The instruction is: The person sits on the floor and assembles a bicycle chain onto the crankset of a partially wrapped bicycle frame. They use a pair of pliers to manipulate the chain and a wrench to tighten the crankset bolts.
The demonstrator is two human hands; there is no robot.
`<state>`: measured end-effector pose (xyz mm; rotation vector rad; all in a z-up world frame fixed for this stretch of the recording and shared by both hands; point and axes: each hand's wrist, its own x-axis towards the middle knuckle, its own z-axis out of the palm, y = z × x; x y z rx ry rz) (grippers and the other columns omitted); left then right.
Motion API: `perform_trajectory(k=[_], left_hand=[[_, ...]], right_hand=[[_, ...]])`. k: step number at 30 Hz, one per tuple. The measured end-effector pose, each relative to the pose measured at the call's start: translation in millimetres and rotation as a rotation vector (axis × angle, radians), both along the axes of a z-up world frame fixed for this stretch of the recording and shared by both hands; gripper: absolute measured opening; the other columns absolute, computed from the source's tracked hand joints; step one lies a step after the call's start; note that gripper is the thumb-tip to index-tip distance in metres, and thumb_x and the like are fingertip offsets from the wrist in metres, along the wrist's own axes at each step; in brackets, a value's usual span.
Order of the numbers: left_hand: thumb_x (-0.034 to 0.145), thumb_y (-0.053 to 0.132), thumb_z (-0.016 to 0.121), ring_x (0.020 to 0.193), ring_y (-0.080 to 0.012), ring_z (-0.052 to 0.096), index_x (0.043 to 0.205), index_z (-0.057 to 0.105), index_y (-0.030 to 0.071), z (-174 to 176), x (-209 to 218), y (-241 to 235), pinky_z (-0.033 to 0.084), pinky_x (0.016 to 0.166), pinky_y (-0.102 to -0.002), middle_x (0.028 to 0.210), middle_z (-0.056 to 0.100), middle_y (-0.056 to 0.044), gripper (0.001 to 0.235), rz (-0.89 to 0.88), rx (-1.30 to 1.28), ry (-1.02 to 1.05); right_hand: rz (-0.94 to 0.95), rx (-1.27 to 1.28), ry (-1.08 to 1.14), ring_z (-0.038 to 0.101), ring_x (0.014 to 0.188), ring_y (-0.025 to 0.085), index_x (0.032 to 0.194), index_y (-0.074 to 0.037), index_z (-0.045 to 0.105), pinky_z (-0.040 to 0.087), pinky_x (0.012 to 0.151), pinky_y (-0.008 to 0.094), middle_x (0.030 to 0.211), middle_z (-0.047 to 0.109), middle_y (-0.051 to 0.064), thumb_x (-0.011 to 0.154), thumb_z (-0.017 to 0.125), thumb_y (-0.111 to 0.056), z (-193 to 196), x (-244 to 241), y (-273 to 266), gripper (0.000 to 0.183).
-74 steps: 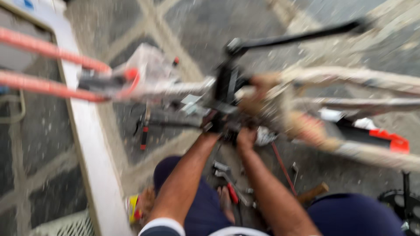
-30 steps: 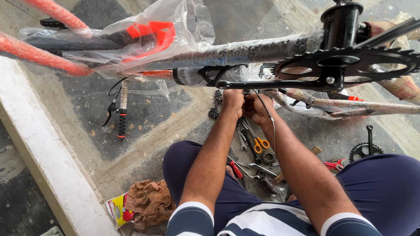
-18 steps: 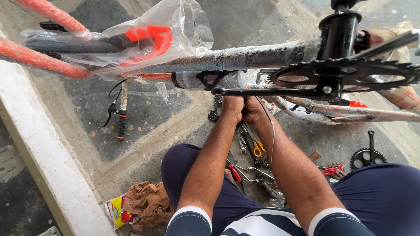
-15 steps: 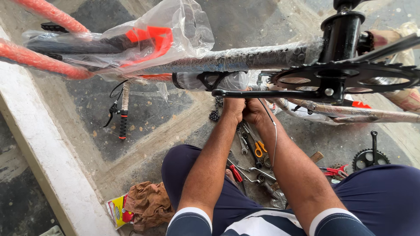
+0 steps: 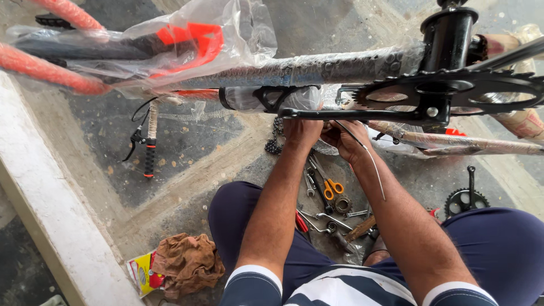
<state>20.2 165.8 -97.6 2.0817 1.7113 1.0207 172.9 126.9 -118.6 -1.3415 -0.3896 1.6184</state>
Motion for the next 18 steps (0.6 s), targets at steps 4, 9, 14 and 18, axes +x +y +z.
perform_trajectory(k=[4,9,14,18], left_hand=[[0.096,0.016,0.065,0.069,-0.0314,0.068,0.115,0.074,0.008,-22.9,7.1,10.0,0.053,0.061,-0.047,0.078,0.072,-0.012,0.022,-0.167,-0.034,0.099],[0.091,0.013,0.061,0.083,-0.0311,0.073,0.12,0.069,0.009,-40.9,17.8,4.4,0.059,0.068,-0.044,0.107,0.078,-0.015,0.031,-0.178,0.322,0.023],[0.1,0.013,0.063,0.071,-0.0281,0.073,0.12,0.069,-0.002,-55.6,14.9,7.6,0.06,0.061,-0.04,0.092,0.076,-0.018,0.026,-0.276,0.043,-0.033],[0.099,0.006,0.061,0.067,-0.0285,0.071,0.107,0.073,-0.002,-81.4,18.5,13.8,0.057,0.061,-0.044,0.08,0.074,-0.015,0.017,-0.288,0.092,0.14]], right_hand=[[-0.062,0.041,0.149,0.068,0.072,0.016,0.098,-0.004,0.065,0.057,0.064,0.03,0.087,0.07,0.007,0.101,0.068,-0.012,-3.5,4.6,-2.4,0.009],[0.259,0.028,-0.166,0.049,0.055,0.008,0.096,-0.009,0.067,0.04,0.046,0.023,0.08,0.066,0.004,0.103,0.065,-0.022,10.8,14.5,-3.5,0.014],[0.945,0.244,-1.201,0.06,0.063,0.013,0.101,-0.006,0.071,0.05,0.059,0.033,0.081,0.071,0.011,0.103,0.061,-0.02,57.2,22.4,9.8,0.018],[1.135,0.477,-1.975,0.067,0.071,0.021,0.095,-0.008,0.073,0.057,0.064,0.041,0.086,0.073,0.012,0.094,0.06,-0.009,88.6,-9.4,13.1,0.013]])
